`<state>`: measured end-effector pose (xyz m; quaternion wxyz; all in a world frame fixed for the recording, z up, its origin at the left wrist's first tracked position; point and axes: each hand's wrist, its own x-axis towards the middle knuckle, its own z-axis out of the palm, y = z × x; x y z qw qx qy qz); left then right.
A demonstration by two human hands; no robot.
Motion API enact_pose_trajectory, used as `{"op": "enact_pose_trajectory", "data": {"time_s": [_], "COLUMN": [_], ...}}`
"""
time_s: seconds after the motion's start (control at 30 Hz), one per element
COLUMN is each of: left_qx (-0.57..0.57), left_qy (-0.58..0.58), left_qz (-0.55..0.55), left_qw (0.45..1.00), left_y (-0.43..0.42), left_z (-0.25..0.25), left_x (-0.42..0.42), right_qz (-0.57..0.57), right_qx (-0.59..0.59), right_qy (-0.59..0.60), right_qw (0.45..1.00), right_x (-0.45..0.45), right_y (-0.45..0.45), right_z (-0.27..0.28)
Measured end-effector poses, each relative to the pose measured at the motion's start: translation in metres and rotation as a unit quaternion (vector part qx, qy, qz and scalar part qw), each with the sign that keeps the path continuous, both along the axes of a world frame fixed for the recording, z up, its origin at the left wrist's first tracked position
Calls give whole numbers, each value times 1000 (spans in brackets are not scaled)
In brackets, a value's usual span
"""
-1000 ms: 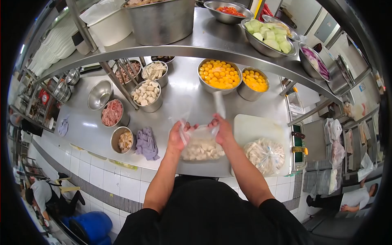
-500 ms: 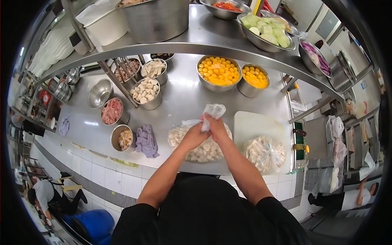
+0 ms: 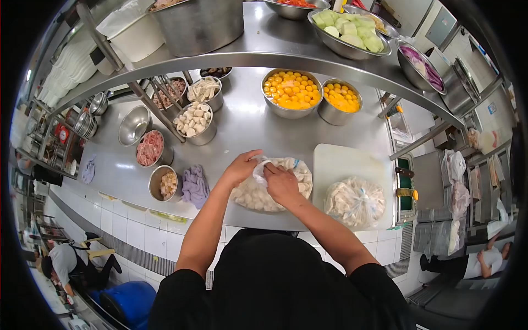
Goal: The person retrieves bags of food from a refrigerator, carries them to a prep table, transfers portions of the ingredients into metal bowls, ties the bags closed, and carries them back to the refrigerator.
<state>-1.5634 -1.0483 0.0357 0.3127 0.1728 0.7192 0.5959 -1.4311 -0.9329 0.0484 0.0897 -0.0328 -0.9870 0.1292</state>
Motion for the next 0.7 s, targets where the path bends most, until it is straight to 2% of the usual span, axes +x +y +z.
{"op": "enact_pose_trajectory", "data": {"time_s": [0.1, 0.17, 0.2, 0.27, 0.3, 0.37, 0.43, 0.5, 0.53, 0.57, 0.6, 0.63, 0.67, 0.7], "left_qx": [-3, -37, -36, -179, -179, -251, -298, -339, -269, -195, -194, 16, 225, 225], "left_qy": [-12, -36, -37, 191, 189, 411, 408, 412, 349, 277, 276, 11, -252, -251], "left_qz": [-65, -162, -161, -159, -161, 9, 3, -3, 49, 98, 94, 128, 152, 152], "left_qw": [998, 985, 986, 952, 952, 876, 863, 845, 897, 936, 937, 992, 929, 929], "left_y": [0, 3, 4, 9, 9, -2, -22, -22, -17, -9, 6, 22, 32, 36], "left_z": [-7, -8, -8, -7, -9, -15, -39, -47, -52, -54, -36, 0, 23, 28], "left_x": [-11, -22, -25, -32, -38, -55, -63, -61, -57, -52, -40, -21, -9, -5], "right_qz": [-22, 0, 1, 84, 82, 125, 102, 77, 71, 49, 29, 29, -19, -66], "right_qx": [-43, -69, -69, -22, -23, -106, -92, -79, -79, -131, -181, -183, -432, -650], "right_qy": [-1, 35, 34, 105, 102, 60, 42, 17, 19, 61, 101, 96, 89, 79], "right_qw": [999, 997, 997, 991, 991, 985, 990, 994, 994, 988, 978, 978, 897, 753], "right_x": [2, 2, 8, 26, 40, 75, 108, 122, 121, 116, 110, 100, 83, 68], "right_y": [-4, -3, 1, 17, 18, 15, 25, 27, 29, 30, 31, 32, 34, 33], "right_z": [-2, -2, 2, 11, 9, 2, -28, -29, -33, -31, -28, -20, -6, 7]}}
